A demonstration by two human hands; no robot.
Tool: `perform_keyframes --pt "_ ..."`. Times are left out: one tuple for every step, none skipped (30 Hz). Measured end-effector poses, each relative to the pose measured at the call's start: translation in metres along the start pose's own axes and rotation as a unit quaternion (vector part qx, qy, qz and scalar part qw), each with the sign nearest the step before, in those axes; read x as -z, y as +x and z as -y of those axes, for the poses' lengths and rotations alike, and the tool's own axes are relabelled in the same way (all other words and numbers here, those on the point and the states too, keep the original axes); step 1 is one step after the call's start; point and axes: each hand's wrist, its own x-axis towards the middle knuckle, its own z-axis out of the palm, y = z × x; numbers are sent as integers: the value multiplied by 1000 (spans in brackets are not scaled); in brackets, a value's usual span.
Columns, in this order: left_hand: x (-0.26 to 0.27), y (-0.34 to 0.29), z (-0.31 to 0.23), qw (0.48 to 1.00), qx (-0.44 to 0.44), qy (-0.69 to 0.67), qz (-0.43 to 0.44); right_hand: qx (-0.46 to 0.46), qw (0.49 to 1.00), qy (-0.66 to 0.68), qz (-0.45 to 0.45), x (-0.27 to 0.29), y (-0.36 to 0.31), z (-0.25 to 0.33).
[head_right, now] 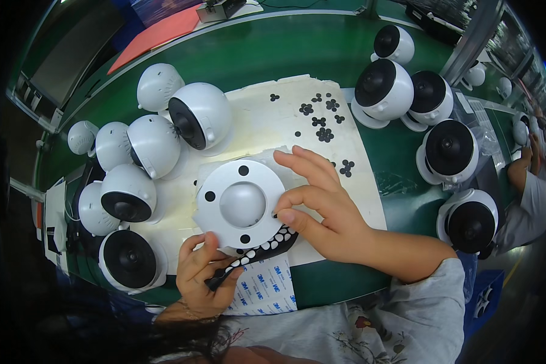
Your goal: The person assembles white dome security cameras by hand. They pick up a camera housing, peel small black circular stickers from a backing sheet, and apply them into the holes on the bottom of the camera casing. The person repeats this process for multiple camera units, placing the finished ones on the table.
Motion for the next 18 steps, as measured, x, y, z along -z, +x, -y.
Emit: perform_keyframes --pt "0 0 0 1000 1 2 3 2 1000 1 7 0 1 0" --pt "1 0 0 1000 1 5 6 4 1000 -1 10 0 1 0" --pt "2 1 -1 1000 1 7 9 5 1000 -3 13 0 1 0" --pt "1 1 -1 1000 3 7 11 6 1000 -6 16 0 1 0" --pt "1 1 -1 1000 4 7 12 12 1000 -19 11 0 1 0" --pt "1 0 -1 1000 6 6 14 17 999 -32 7 0 0 -1" --pt "0 0 -1 1000 4 5 12 23 999 -46 2 0 0 -1" --pt "0 0 0 1000 2 4 10 28 999 -42 -5 0 -1 -2" --pt "2 0 -2 1000 3 8 7 37 999 -35 -12 -1 1 -2" --pt "2 0 -2 1000 2 8 6 43 998 -31 -20 -2 0 -4" --pt "2 0 -2 1000 2 8 6 49 998 -35 -27 -3 -1 -6" --pt "2 0 -2 1000 2 8 6 55 997 -38 -35 -4 -3 -8" --pt "2 0 -2 1000 0 8 5 60 996 -42 -42 -5 -5 -10" --pt "1 0 -1 1000 -1 8 5 84 992 -79 -49 -6 -6 -13" --pt "0 -1 -1 1000 -3 9 4 108 986 -115 -55 -6 -8 -16" --pt "0 -1 -1 1000 -2 9 4 133 978 -150 -61 -6 -10 -17" --pt "0 -2 -1 1000 0 10 3 162 963 -203 -69 -5 -10 -16" --pt "0 -2 0 1000 1 11 3 190 945 -254 -76 -3 -11 -15"
